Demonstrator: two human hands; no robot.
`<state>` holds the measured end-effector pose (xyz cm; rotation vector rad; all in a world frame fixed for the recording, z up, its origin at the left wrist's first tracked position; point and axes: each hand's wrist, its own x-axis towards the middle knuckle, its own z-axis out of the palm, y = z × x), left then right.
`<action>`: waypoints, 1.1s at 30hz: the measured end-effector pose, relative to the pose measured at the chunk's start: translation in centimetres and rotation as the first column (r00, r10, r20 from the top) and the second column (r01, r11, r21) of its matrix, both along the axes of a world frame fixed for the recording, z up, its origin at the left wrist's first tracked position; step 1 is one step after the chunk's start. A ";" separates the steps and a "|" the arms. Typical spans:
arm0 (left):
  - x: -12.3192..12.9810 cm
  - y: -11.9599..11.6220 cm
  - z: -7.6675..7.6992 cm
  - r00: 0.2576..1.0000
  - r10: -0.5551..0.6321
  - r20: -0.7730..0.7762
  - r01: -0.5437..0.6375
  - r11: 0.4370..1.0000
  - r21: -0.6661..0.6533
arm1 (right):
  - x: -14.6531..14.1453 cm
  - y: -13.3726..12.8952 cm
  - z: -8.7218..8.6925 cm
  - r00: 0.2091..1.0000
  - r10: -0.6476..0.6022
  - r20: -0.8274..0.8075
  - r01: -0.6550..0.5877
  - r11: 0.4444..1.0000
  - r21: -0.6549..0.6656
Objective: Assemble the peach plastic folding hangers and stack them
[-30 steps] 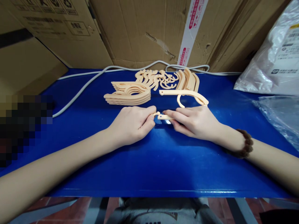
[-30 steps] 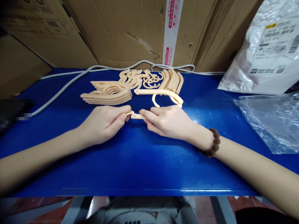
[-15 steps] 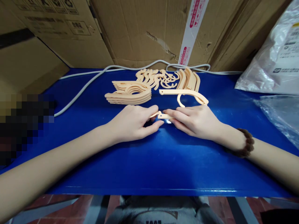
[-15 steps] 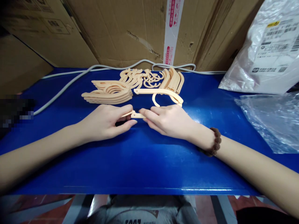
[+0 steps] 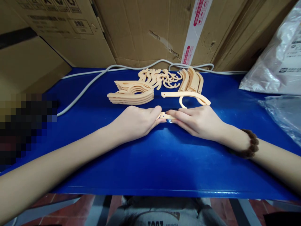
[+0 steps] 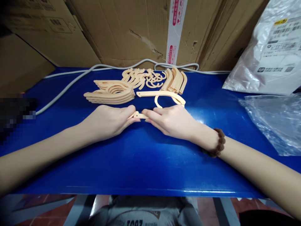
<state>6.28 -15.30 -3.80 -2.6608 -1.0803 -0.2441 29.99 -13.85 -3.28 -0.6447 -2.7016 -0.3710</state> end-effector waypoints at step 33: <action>0.1 -0.3 0.6 0.989 -0.125 -0.077 0.144 0.929 0.342 | 0.4 0.5 -0.1 1.000 -0.018 -0.024 0.012 0.974 -0.226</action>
